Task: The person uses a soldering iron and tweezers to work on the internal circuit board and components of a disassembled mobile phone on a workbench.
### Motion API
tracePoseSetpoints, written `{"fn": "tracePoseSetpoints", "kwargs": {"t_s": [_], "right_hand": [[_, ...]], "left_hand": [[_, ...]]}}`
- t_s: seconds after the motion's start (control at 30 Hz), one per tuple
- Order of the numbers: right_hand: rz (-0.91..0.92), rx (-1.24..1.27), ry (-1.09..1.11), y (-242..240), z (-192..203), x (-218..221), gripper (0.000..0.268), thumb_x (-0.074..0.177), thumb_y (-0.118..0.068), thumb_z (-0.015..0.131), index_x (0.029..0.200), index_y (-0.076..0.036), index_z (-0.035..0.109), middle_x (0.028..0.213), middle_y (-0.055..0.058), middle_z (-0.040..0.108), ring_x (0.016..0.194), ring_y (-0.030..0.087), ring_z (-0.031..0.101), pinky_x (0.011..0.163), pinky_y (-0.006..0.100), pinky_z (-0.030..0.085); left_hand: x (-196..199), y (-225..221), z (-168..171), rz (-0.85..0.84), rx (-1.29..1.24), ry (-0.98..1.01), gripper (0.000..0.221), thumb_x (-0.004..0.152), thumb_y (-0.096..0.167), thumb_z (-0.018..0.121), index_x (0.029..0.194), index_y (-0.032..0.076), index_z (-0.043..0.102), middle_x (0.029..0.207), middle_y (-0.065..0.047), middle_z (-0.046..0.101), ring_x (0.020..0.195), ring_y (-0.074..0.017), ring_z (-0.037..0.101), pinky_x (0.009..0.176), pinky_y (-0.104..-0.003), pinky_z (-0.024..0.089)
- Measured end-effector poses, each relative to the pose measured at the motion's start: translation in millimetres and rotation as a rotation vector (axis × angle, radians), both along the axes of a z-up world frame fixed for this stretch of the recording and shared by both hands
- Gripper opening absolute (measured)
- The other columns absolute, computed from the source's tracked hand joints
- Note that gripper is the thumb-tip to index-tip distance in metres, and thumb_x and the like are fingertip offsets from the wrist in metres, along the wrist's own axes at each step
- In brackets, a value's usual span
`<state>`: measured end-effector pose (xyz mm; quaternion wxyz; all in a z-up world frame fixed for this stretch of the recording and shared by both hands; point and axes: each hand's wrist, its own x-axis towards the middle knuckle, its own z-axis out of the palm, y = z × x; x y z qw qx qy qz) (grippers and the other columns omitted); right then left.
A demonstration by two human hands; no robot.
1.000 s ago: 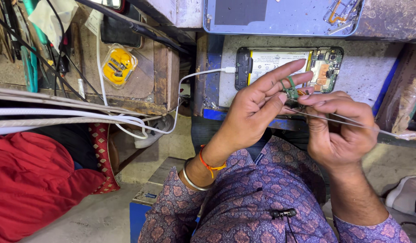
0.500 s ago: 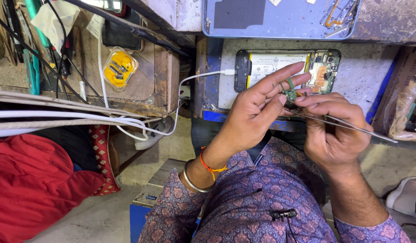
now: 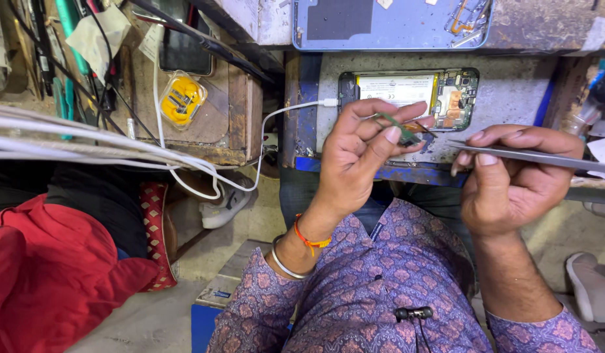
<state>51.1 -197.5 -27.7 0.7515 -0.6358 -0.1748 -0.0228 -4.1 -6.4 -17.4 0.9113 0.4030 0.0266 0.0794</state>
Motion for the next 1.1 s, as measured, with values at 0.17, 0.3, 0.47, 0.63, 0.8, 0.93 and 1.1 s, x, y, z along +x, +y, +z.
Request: {"fn": "tracePoseSetpoints", "kwargs": {"t_s": [0.17,0.3,0.47,0.63,0.8,0.93,1.1], "right_hand": [[-0.027,0.097,-0.063,0,6,-5,0.023,0.117,-0.009,0.060,0.127,-0.007,0.039,0.108,0.015,0.052,0.076,0.016,0.054,0.068,0.027,0.054],[-0.190,-0.096,-0.332,-35,5,-7,0.028,0.116,-0.028,0.054,0.126,-0.005,0.046,0.106,0.017,0.057,0.075,0.019,0.058,0.069,0.028,0.059],[-0.386,-0.469,-0.278,-108,-8,9,0.031,0.124,-0.024,0.050,0.118,0.006,0.059,0.099,0.012,0.063,0.078,0.019,0.058,0.072,0.030,0.052],[-0.406,-0.662,-0.089,-143,-21,7,0.032,0.127,-0.015,0.046,0.121,0.010,0.066,0.106,0.010,0.071,0.089,0.017,0.062,0.084,0.029,0.053],[-0.438,-0.718,-0.250,-120,-10,6,0.024,0.120,0.000,0.050,0.132,0.012,0.066,0.125,0.018,0.075,0.108,0.023,0.069,0.101,0.031,0.058],[-0.207,-0.677,-0.568,-59,36,4,0.015,0.103,0.005,0.065,0.118,0.005,0.067,0.116,0.018,0.072,0.107,0.028,0.071,0.104,0.039,0.060],[0.209,-0.786,-0.537,17,80,32,0.040,0.090,-0.004,0.079,0.127,-0.001,0.063,0.129,0.017,0.067,0.127,0.035,0.065,0.117,0.046,0.050]], "left_hand": [[-8,3,-10,0.054,-0.033,-0.086,0.008,0.115,-0.002,0.059,0.123,0.000,0.059,0.141,-0.023,0.062,0.137,-0.0313,0.061,0.114,-0.042,0.055],[-10,6,-11,0.059,0.133,-0.159,0.010,0.107,-0.007,0.069,0.114,0.000,0.066,0.134,-0.018,0.066,0.137,-0.0286,0.061,0.119,-0.042,0.053],[-8,0,-10,0.035,0.017,-0.023,0.020,0.103,-0.008,0.069,0.122,-0.001,0.067,0.111,-0.017,0.074,0.114,-0.0304,0.072,0.105,-0.042,0.059],[-4,-1,-4,0.024,0.027,-0.019,0.016,0.103,-0.007,0.070,0.117,0.001,0.067,0.103,-0.013,0.074,0.107,-0.0278,0.074,0.099,-0.039,0.061],[-7,6,2,0.004,0.125,-0.099,0.015,0.100,-0.007,0.072,0.110,0.003,0.070,0.117,-0.013,0.071,0.121,-0.0273,0.069,0.106,-0.040,0.059],[-9,8,1,-0.058,0.138,-0.166,0.012,0.102,-0.008,0.072,0.107,0.001,0.069,0.117,-0.014,0.071,0.124,-0.0282,0.068,0.114,-0.042,0.056],[-7,7,-4,-0.098,0.002,-0.017,0.012,0.105,-0.006,0.067,0.114,0.000,0.063,0.108,-0.015,0.073,0.109,-0.0271,0.073,0.103,-0.040,0.060]]}}
